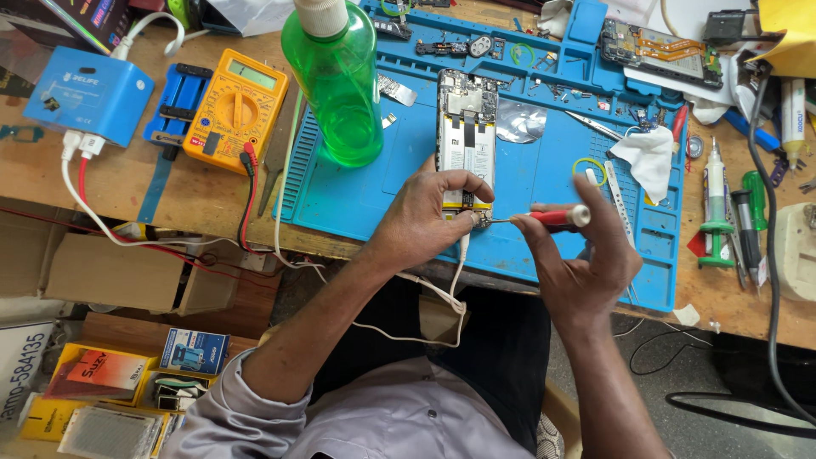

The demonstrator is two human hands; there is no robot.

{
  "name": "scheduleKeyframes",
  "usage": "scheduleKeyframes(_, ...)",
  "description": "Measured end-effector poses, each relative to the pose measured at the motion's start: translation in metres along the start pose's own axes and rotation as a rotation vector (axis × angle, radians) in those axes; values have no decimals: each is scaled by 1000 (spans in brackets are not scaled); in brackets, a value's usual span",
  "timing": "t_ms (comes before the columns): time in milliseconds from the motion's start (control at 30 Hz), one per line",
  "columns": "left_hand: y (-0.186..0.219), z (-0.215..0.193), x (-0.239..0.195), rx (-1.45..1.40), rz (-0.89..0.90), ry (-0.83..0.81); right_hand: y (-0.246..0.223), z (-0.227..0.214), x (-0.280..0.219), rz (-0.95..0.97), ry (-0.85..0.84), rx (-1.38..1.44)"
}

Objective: The person reassembles a disassembled smartphone by connecting internal ribbon cables, seating the battery, and closing the back cover. They then connect a charging cable to test the device and use a screwdriver to adjust internal components.

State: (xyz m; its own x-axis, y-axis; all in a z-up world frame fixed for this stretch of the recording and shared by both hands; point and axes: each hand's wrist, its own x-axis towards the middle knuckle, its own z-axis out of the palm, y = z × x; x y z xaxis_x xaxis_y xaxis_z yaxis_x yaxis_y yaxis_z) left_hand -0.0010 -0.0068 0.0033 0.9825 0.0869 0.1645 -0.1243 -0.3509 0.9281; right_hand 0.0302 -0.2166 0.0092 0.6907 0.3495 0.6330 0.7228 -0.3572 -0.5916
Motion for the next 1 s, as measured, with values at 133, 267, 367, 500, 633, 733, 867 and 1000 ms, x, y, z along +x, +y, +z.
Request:
scheduleKeyframes(133, 2, -1, 2, 17, -26, -11, 3, -3, 3, 2, -33, -11)
scheduleKeyframes(267, 1, -1, 1, 23, -29, -20, 1, -7, 4, 123, -61, 98)
scheduleKeyframes(367, 1, -1, 2, 15, 13, -1, 1, -7, 5, 74, 19, 4)
scheduleKeyframes(500, -1, 0, -1, 18, -52, -9, 3, -9, 4, 128, -28, 43)
scheduleKeyframes(633, 0, -1, 4, 29, -1, -8, 6, -10, 5, 117, -94, 190)
scheduleKeyframes(733, 0, 1, 0, -10, -39, -10, 5, -10, 3, 132, -68, 109)
scheduleKeyframes(867, 3, -1, 4, 21, 18, -1, 3, -10, 10, 195, -81, 121)
scheduleKeyframes(1000, 4, 0, 1, 5, -62, -25, 0, -12, 6, 207, -72, 127)
